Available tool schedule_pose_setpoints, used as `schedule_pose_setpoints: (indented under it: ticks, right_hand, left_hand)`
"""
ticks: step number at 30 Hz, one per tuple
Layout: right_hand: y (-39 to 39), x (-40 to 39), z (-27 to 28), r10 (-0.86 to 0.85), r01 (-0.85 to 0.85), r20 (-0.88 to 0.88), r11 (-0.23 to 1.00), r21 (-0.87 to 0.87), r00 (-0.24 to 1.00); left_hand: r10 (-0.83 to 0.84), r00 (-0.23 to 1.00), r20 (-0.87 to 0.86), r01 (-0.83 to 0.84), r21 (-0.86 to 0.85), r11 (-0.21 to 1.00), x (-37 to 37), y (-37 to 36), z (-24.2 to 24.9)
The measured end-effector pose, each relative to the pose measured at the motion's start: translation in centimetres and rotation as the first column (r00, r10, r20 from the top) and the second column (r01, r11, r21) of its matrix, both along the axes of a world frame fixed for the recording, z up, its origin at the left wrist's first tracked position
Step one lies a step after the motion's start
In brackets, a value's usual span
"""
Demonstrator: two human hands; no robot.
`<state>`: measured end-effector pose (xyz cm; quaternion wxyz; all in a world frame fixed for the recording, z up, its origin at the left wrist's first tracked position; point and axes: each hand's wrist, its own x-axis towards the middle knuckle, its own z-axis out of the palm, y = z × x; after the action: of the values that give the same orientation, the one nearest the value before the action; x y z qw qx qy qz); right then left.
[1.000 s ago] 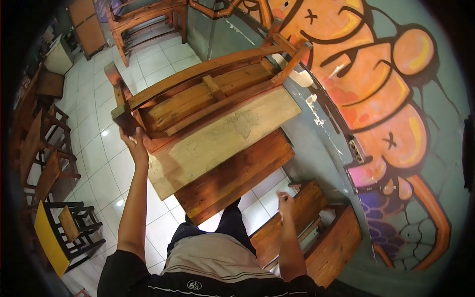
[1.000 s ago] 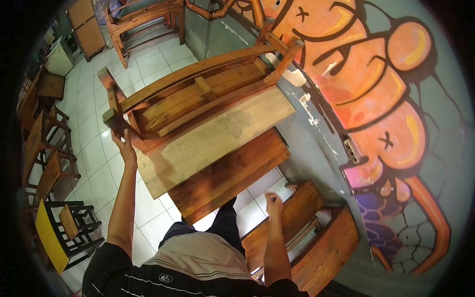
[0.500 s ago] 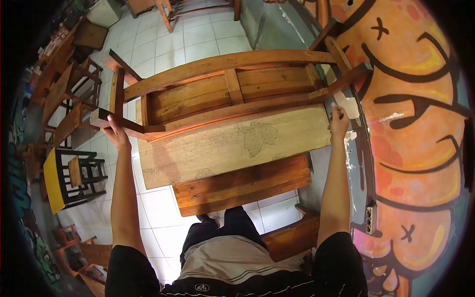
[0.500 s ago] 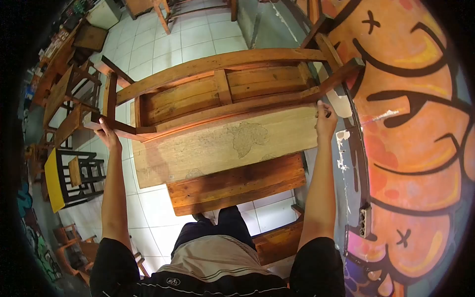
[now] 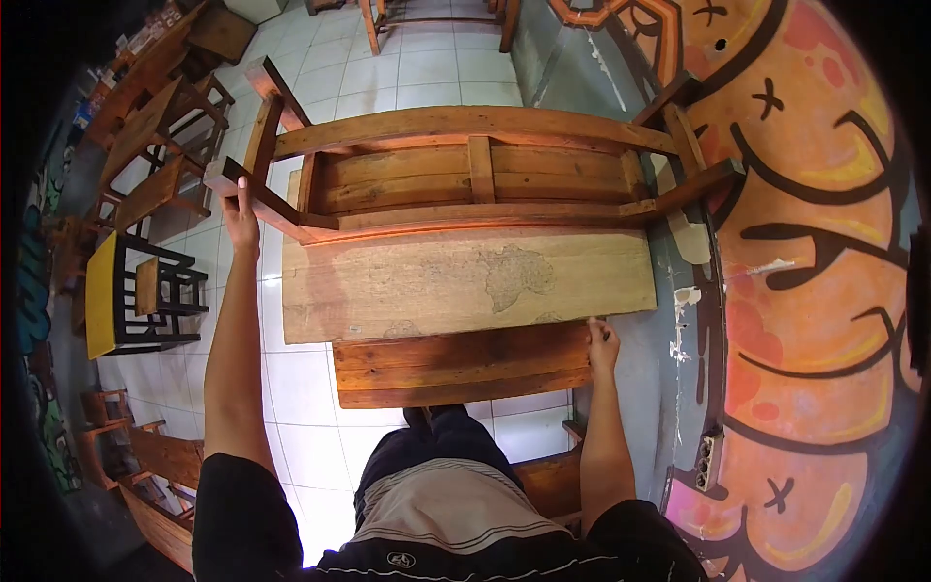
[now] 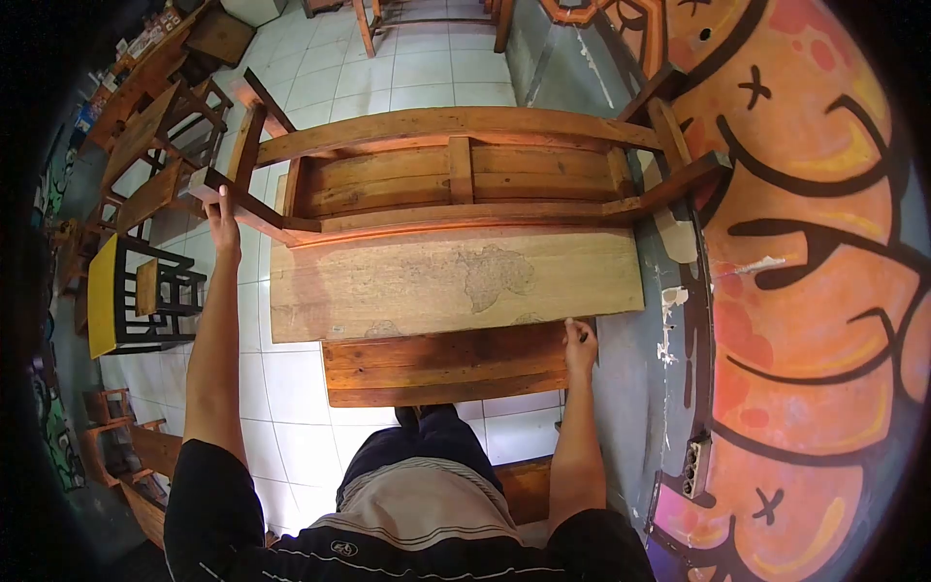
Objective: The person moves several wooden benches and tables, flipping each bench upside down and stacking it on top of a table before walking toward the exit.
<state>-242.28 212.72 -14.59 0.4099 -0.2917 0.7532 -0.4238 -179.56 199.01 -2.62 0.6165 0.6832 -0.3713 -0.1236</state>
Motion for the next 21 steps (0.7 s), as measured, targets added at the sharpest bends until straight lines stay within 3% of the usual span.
schedule_pose_setpoints:
  ticks: [2,4,6,8,9,10,11,12,14,17,18,19,21]
  right_hand:
    - [2.5,-0.1,-0.1,0.014,-0.011,-0.046,0.998,0.056,0.999]
    - [4.7,-0.7,-0.7,-0.052,0.057,-0.059,0.995,0.083,0.997]
    - [7.7,-1.0,-2.7,-0.082,0.067,-0.155,0.993,-0.098,0.984]
    - [10.9,-0.4,-1.1,-0.053,0.049,0.054,0.996,0.068,0.997]
    - [12.1,0.7,-0.5,-0.098,0.096,0.009,0.992,0.082,0.995]
    - [13.3,1.0,-0.7,-0.11,0.109,0.001,0.99,0.085,0.994]
    - [14.5,0.9,-1.5,-0.132,0.125,0.022,0.972,0.2,0.991]
    - [15.3,0.7,-2.4,-0.152,0.132,0.041,0.941,0.311,0.987]
    - [16.2,0.4,-4.2,-0.123,0.115,0.002,0.934,0.338,0.992]
    - [16.3,-2.1,-7.1,-0.055,0.068,-0.044,0.906,0.419,0.998]
    - [15.7,-3.5,-8.7,-0.024,0.049,-0.061,0.892,0.449,0.998]
    - [16.0,-6.4,-13.9,0.029,0.001,-0.06,0.894,0.447,0.998]
    - [13.6,-8.4,-15.7,0.238,-0.073,-0.406,0.921,0.382,0.883]
  left_hand:
    - [-0.113,0.993,0.044,0.114,-0.015,0.993,0.2,0.5,0.0]
    - [-0.091,0.992,0.092,0.09,0.019,0.996,-1.1,1.7,-0.3]
    - [0.085,0.986,0.14,-0.07,-0.112,0.991,-2.3,3.8,-2.5]
    - [0.039,0.982,0.183,-0.013,-0.141,0.99,-5.3,8.3,-4.8]
    - [0.017,0.967,0.255,0.017,-0.129,0.992,-9.0,11.8,-4.9]
    - [-0.046,0.891,0.451,0.076,-0.047,0.996,-11.1,15.3,-5.8]
    - [-0.112,0.871,0.478,0.143,-0.03,0.989,-13.8,18.6,-6.5]
    - [-0.179,0.885,0.429,0.182,0.035,0.983,-15.3,22.0,-8.9]
    - [-0.325,0.913,0.248,0.248,0.295,0.923,-18.4,28.4,-12.3]
    - [-0.431,0.891,0.139,0.309,0.51,0.803,-20.6,34.8,-15.4]
    - [-0.455,0.877,0.151,0.293,0.582,0.758,-20.6,35.9,-16.5]
    - [-0.447,0.89,0.091,0.284,0.656,0.699,-20.2,36.7,-17.7]
    - [-0.311,0.949,0.049,0.186,0.708,0.681,-19.7,36.5,-20.8]
